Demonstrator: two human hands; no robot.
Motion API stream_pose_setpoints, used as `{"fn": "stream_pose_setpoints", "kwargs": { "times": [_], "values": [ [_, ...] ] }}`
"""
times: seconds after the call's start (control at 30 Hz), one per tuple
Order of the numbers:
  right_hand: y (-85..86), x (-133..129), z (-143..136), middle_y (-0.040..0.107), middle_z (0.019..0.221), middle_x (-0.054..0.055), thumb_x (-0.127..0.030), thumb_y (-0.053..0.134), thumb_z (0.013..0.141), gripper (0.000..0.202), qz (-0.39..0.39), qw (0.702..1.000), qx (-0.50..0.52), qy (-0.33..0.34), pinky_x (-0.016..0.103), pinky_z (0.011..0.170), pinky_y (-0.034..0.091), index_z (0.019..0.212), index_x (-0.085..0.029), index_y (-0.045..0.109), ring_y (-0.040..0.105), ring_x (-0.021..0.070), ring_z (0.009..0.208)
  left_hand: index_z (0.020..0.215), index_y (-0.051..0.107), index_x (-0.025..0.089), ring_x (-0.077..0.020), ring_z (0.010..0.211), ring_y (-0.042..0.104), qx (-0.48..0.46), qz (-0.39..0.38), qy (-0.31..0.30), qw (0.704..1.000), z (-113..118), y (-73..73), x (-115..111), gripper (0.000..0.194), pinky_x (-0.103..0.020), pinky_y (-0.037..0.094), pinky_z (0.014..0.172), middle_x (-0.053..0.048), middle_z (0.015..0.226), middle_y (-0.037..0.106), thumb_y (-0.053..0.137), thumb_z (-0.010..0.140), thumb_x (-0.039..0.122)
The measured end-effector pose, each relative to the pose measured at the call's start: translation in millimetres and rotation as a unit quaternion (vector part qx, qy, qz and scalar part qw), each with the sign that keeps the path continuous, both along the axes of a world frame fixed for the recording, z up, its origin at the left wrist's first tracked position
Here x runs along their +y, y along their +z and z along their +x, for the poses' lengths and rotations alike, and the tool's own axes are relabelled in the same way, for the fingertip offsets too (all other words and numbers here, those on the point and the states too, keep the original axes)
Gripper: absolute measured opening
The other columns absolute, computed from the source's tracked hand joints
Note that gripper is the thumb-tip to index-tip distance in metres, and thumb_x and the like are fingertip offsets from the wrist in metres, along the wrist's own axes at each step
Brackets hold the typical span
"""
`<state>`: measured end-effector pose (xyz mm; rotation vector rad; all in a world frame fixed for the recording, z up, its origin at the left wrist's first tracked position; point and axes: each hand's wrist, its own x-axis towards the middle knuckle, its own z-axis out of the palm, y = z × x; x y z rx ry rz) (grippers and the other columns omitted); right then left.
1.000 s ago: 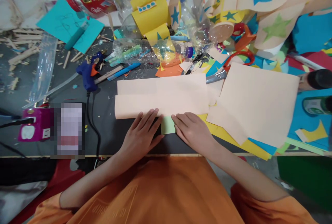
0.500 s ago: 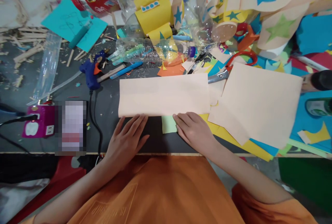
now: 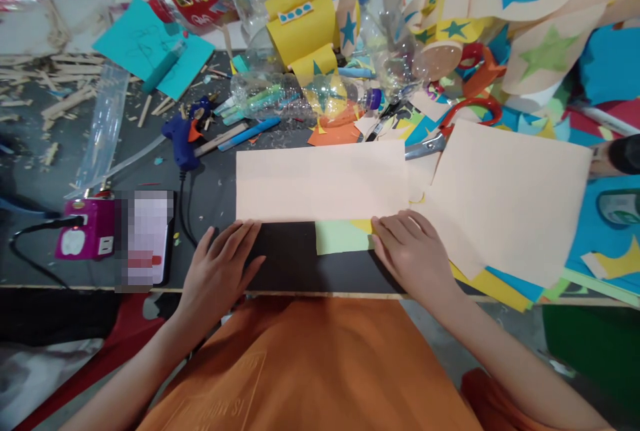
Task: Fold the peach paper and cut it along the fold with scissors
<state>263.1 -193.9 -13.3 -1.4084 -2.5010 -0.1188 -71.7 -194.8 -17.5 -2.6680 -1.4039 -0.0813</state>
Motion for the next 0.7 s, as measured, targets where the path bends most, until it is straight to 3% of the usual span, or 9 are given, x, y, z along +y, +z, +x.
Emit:
{"fn": "stream_pose_setpoints", "kwargs": {
  "times": [0.2,0.37,0.57,0.7],
  "values": [
    [-0.9,-7,27,0.078,0.088,0.012,-0.014,0.055,0.1,0.02,0.015,0.999,-0.018,-0.037,0.043,0.089,0.05,0.1,-0.011,0.074,0.069,0.0247,0.083,0.135,0.061,0.006,-0.031,0.113,0.07,-0.008,0.005,0.009,1.0,3,2.6,1,0.039,-0.047,0.045,0.097,-0.018,0.125,0.075,0.04,0.107,0.023],
    [-3.2,-12,33,0.078,0.092,0.014,-0.015,0.056,0.099,0.018,0.017,0.999,-0.022,-0.04,0.043,0.085,0.051,0.103,-0.01,0.073,0.067,0.027,0.085,0.136,0.063,0.01,-0.0318,0.114,0.069,-0.01,0.001,0.029,1.0,3,3.1,-1,0.038,-0.05,0.043,0.097,-0.017,0.125,0.075,0.044,0.106,0.021],
    [-6.4,-12,22,0.079,0.097,0.012,-0.017,0.051,0.102,0.02,0.044,0.996,-0.018,-0.074,0.043,0.085,0.049,0.103,-0.015,0.071,0.065,0.0281,0.091,0.126,0.07,0.018,-0.0289,0.106,0.069,-0.049,-0.005,0.065,0.997,16,-0.5,8,0.034,-0.053,0.043,0.105,-0.014,0.115,0.076,0.045,0.105,0.023],
    [-12.0,-4,-7,0.078,0.097,0.011,-0.015,0.05,0.101,0.022,0.024,0.999,0.031,-0.038,0.04,0.082,0.052,0.107,-0.014,0.072,0.065,0.0253,0.088,0.134,0.064,0.008,-0.0293,0.112,0.067,-0.076,-0.024,0.006,0.997,47,-8.4,11,0.038,-0.049,0.043,0.109,-0.019,0.123,0.073,0.045,0.105,0.024]
  ]
}}
